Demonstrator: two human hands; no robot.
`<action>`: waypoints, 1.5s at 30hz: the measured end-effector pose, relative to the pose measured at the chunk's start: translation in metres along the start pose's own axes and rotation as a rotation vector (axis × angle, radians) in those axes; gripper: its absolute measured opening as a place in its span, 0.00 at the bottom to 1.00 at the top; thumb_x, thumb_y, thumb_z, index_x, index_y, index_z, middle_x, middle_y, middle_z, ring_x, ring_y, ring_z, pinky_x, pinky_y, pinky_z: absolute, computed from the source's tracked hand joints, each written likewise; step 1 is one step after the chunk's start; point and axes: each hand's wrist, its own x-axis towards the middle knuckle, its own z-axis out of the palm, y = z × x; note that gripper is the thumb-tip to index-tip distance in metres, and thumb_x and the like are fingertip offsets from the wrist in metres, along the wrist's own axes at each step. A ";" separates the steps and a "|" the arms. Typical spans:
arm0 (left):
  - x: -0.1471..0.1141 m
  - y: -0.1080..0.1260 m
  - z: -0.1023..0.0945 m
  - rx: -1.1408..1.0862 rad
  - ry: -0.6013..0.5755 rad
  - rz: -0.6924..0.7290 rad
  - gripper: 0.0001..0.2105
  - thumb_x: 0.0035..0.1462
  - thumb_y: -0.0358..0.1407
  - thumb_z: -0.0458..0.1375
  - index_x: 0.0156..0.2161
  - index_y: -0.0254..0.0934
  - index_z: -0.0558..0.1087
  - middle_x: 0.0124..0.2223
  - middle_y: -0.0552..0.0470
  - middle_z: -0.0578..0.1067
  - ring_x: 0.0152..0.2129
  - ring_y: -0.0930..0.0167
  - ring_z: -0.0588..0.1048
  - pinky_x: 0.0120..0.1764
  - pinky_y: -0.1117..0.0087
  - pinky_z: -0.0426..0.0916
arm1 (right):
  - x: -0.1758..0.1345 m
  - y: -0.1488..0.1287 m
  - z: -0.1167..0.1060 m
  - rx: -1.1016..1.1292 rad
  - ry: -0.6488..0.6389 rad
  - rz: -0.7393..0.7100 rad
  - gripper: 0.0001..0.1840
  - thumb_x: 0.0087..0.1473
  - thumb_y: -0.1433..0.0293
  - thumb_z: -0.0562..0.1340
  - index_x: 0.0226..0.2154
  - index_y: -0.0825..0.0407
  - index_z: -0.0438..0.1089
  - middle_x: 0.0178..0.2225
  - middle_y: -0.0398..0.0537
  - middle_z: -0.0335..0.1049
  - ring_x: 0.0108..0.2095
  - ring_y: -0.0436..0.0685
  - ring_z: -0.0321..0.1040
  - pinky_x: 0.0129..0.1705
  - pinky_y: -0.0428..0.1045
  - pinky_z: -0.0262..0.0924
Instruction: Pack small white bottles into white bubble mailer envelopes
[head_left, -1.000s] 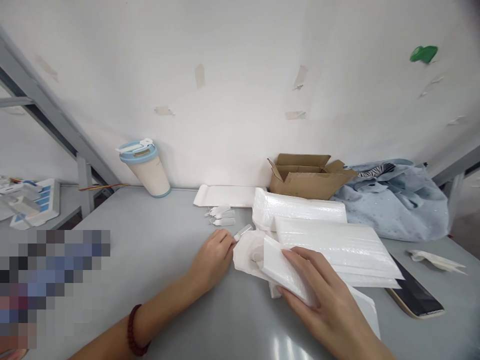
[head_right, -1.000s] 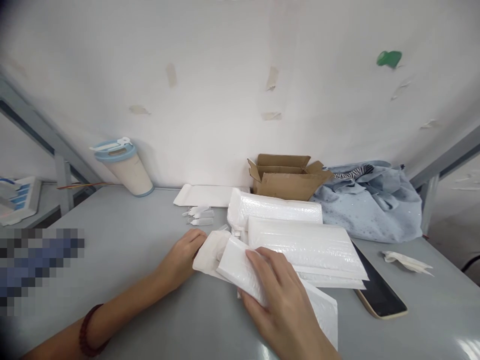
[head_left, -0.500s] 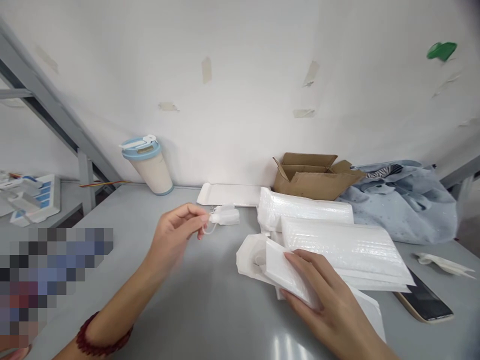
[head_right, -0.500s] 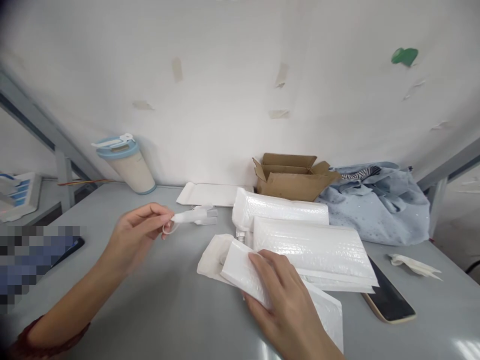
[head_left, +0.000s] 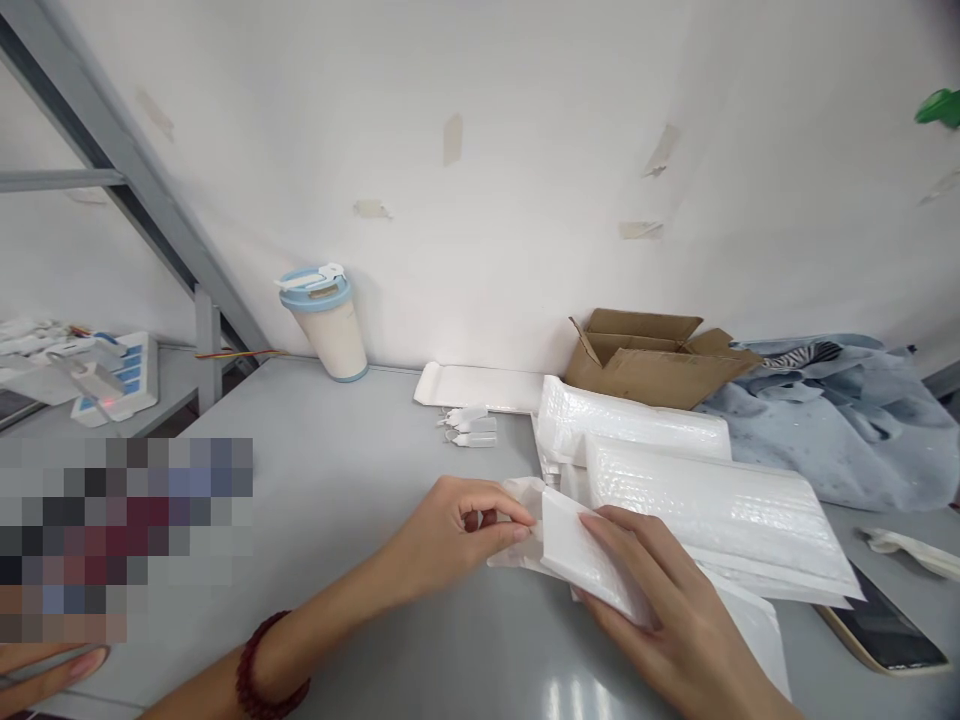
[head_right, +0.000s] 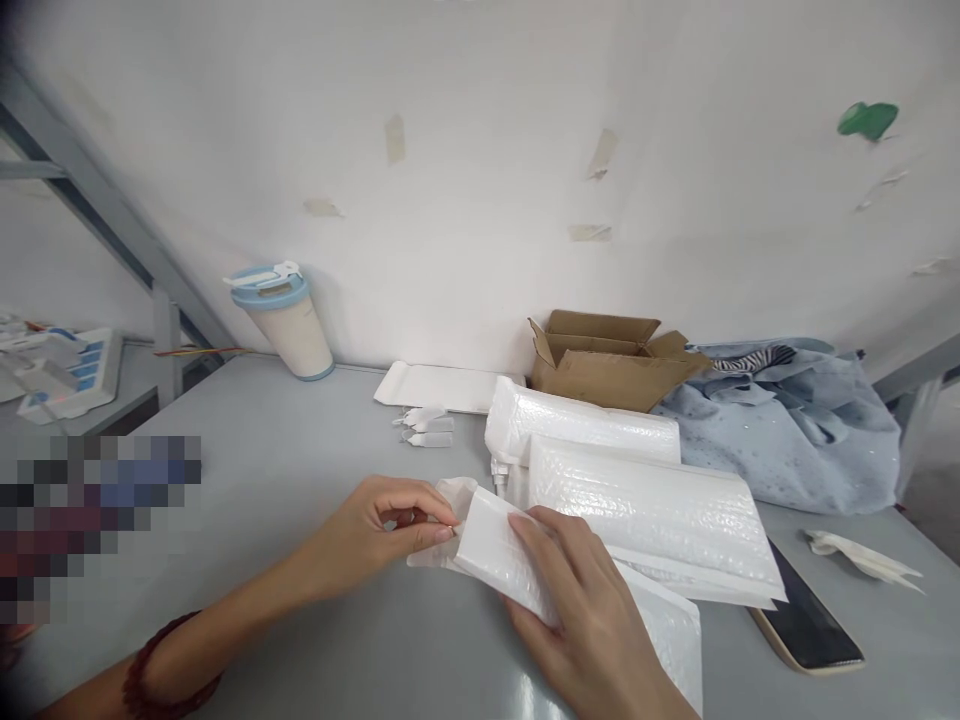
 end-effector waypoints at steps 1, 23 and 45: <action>-0.001 0.001 0.001 0.031 -0.005 0.030 0.09 0.55 0.37 0.58 0.36 0.37 0.80 0.34 0.51 0.79 0.25 0.73 0.69 0.29 0.72 0.62 | 0.000 0.000 0.000 -0.004 0.001 -0.011 0.23 0.58 0.66 0.58 0.56 0.50 0.60 0.48 0.55 0.66 0.46 0.57 0.68 0.41 0.51 0.70; 0.018 -0.012 -0.023 -0.322 -0.011 -0.206 0.16 0.58 0.46 0.55 0.37 0.34 0.76 0.40 0.46 0.78 0.35 0.67 0.75 0.40 0.67 0.69 | -0.007 0.002 -0.002 0.017 0.031 0.031 0.26 0.56 0.69 0.58 0.58 0.50 0.58 0.51 0.56 0.63 0.49 0.59 0.66 0.43 0.51 0.69; -0.002 -0.002 0.012 -0.231 -0.098 -0.330 0.14 0.40 0.34 0.63 0.21 0.37 0.59 0.20 0.62 0.56 0.20 0.77 0.56 0.23 0.75 0.51 | -0.006 -0.013 -0.006 -0.067 -0.011 -0.184 0.26 0.57 0.75 0.56 0.58 0.54 0.59 0.51 0.57 0.67 0.51 0.61 0.64 0.48 0.55 0.64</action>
